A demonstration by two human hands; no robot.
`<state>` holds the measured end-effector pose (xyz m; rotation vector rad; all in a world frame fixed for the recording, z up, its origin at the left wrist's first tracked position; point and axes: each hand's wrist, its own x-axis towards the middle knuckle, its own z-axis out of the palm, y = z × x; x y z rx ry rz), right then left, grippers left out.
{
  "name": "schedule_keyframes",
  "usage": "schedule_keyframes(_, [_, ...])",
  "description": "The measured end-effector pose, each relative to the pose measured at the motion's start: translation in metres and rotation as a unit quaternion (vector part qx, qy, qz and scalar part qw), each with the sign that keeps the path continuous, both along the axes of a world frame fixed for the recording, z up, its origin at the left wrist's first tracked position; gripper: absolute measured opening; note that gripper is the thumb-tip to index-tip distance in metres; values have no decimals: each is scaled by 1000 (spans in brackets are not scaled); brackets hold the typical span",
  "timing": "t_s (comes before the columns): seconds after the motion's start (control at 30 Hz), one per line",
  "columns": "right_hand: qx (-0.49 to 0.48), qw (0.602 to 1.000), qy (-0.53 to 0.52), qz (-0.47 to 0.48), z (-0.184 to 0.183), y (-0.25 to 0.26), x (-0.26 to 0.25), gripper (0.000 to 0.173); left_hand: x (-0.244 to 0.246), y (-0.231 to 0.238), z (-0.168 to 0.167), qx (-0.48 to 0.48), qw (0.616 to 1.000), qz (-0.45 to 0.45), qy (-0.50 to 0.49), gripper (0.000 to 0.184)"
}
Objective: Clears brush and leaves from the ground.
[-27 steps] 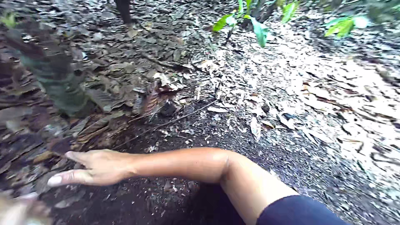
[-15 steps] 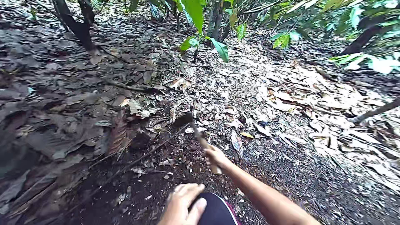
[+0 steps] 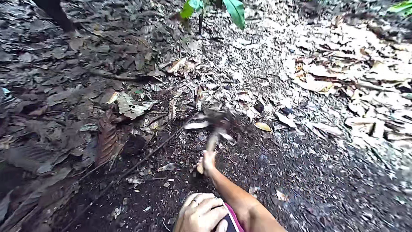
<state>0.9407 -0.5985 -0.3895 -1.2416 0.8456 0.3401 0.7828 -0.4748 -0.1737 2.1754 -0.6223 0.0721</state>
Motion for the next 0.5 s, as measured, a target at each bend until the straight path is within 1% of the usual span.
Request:
schedule_keyframes(0.07, [9,981,12,195,20,7,11,58,13,-8,-4,7,1000,-10,-14,30])
schedule_keyframes(0.1, [3,966,2,260,30,4,16,64,19,-9,-7,7,1000,-12,-16,30])
schedule_keyframes(0.13, [-10,953,-19,301,40,-5,19,67,24,-10,-10,7,1000,-12,-14,30])
schedule_keyframes(0.17, [-29,947,-46,317,49,-19,20,69,29,-8,-13,6,1000,-10,-10,30])
schedule_keyframes(0.2, [-51,947,-75,308,57,-39,21,70,33,-5,-16,2,1000,-8,-3,31])
schedule_keyframes(0.23, [-77,952,-98,280,61,-64,22,69,36,0,-18,-3,1000,-4,7,31])
schedule_keyframes(0.3, [-144,965,-121,184,67,-126,31,64,39,12,-21,-15,1000,8,27,33])
schedule_keyframes(0.33, [-180,967,-130,124,67,-160,38,60,39,18,-22,-19,999,15,35,34])
schedule_keyframes(0.4, [-218,967,-128,-38,62,-225,59,52,38,30,-23,-30,998,24,41,36])
schedule_keyframes(0.43, [-216,959,-125,-133,58,-252,70,48,36,36,-23,-34,998,27,44,38])
schedule_keyframes(0.5, [-153,930,-116,-314,46,-293,91,46,32,45,-22,-40,997,32,56,40])
